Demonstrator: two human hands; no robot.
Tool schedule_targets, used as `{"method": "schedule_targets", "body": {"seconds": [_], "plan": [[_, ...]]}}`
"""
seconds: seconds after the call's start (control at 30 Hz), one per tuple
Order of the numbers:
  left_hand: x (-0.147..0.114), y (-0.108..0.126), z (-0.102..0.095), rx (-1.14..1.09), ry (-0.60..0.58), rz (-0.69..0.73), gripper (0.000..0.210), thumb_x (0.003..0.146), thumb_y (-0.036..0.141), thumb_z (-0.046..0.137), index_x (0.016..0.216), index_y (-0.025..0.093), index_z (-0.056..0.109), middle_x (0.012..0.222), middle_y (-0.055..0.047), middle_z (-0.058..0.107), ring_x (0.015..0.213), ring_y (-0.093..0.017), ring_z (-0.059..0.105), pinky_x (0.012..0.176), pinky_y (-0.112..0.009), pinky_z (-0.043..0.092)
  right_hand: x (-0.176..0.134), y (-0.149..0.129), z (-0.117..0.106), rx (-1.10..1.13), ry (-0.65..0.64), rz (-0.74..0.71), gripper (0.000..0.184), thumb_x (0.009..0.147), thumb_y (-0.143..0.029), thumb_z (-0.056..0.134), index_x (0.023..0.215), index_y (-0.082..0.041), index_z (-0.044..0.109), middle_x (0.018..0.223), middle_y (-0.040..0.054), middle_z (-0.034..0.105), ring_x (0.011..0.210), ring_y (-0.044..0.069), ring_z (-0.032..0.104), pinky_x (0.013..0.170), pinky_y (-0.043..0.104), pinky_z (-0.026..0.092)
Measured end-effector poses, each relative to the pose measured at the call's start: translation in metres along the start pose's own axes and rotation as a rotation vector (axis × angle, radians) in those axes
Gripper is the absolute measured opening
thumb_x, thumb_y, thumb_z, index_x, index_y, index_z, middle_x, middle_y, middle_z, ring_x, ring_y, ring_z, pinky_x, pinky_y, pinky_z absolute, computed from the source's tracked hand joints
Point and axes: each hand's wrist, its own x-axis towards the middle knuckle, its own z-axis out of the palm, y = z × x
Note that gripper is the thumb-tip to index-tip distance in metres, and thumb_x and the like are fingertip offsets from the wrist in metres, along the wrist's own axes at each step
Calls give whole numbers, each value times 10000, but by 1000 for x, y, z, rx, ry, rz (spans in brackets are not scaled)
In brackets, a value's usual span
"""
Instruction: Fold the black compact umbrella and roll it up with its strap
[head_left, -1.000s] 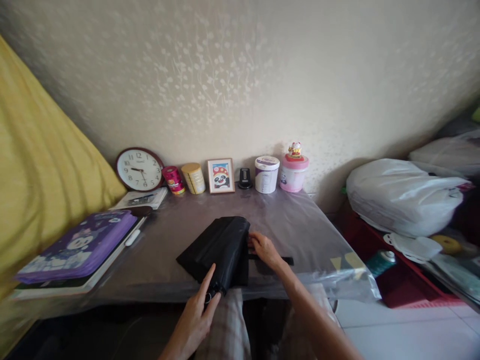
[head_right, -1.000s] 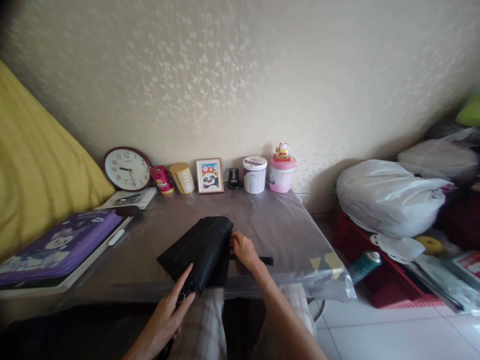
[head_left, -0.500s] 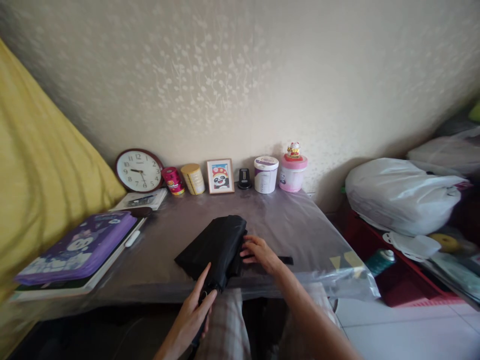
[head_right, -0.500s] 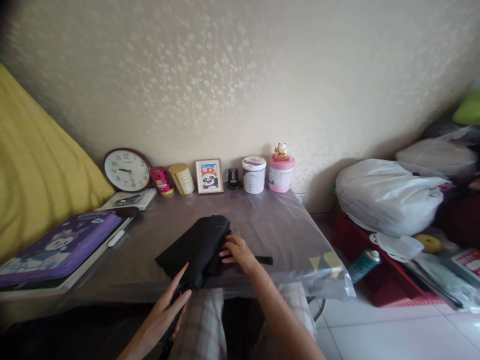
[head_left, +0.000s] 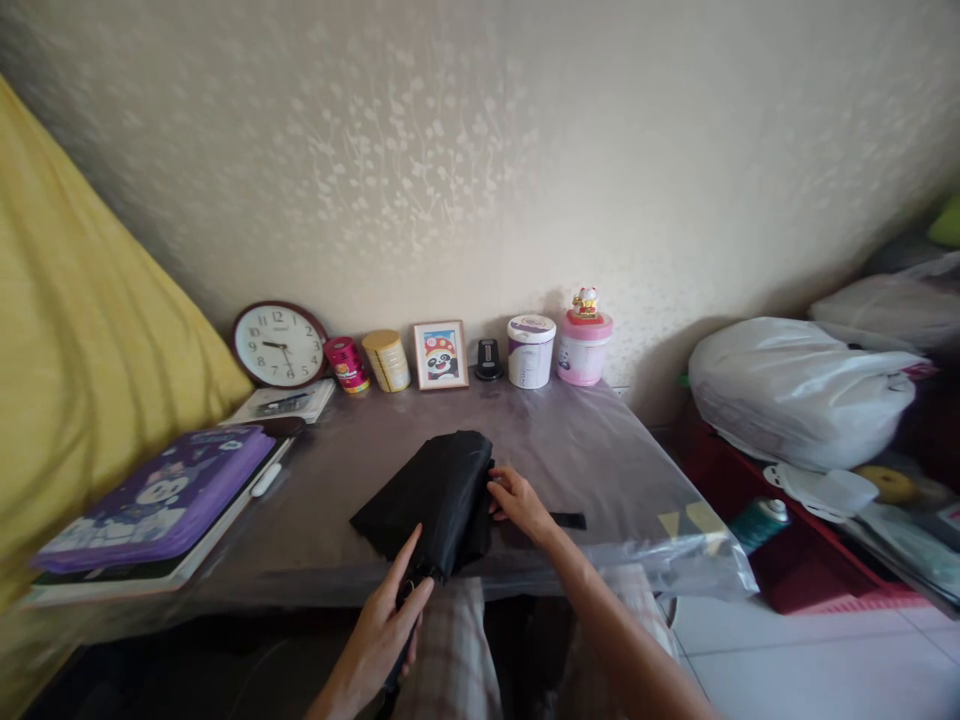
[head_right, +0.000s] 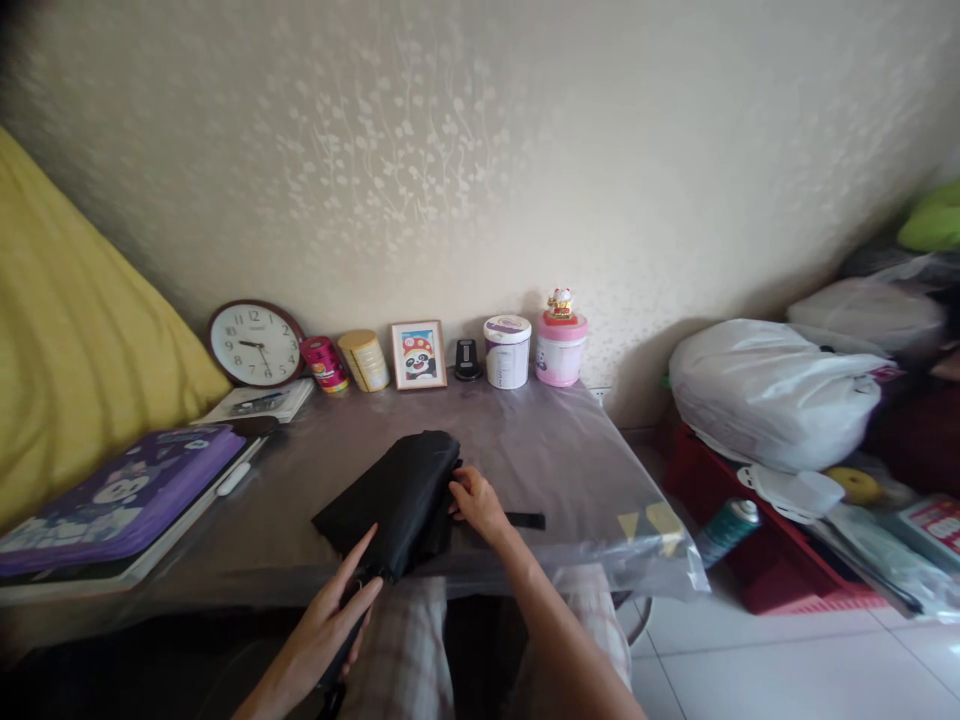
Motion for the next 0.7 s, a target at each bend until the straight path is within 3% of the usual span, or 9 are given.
{"method": "schedule_targets", "body": {"seconds": [0.33, 0.43, 0.57, 0.7], "plan": [[-29, 33, -5, -44, 28, 85, 770, 790, 561, 491, 1409, 347, 87, 561, 103, 452, 369, -73, 451, 336, -173, 395, -6, 3, -9, 273, 187, 120, 366, 756, -357, 569, 1081, -214, 481, 845, 11, 602, 702, 137, 596, 485, 214, 492], [-34, 39, -5, -42, 48, 84, 769, 785, 563, 493, 1409, 349, 97, 569, 99, 453, 375, -74, 456, 336, -173, 391, -7, 5, -9, 248, 219, 78, 334, 743, -454, 561, 945, -188, 549, 754, 10, 617, 629, 139, 593, 467, 213, 458], [-37, 41, -2, -8, 79, 130, 764, 786, 563, 486, 1410, 343, 106, 559, 104, 431, 362, -69, 440, 335, -173, 388, -9, 9, -9, 173, 262, -3, 344, 706, -521, 547, 688, -178, 532, 529, -40, 509, 485, 112, 500, 416, 200, 385], [-34, 38, 2, 131, 128, 165, 746, 806, 568, 440, 1418, 294, 115, 478, 116, 397, 332, -81, 425, 331, -177, 381, -8, 14, -16, 102, 358, -85, 344, 688, -527, 538, 646, -187, 501, 503, -47, 480, 480, 116, 470, 434, 215, 356]]}}
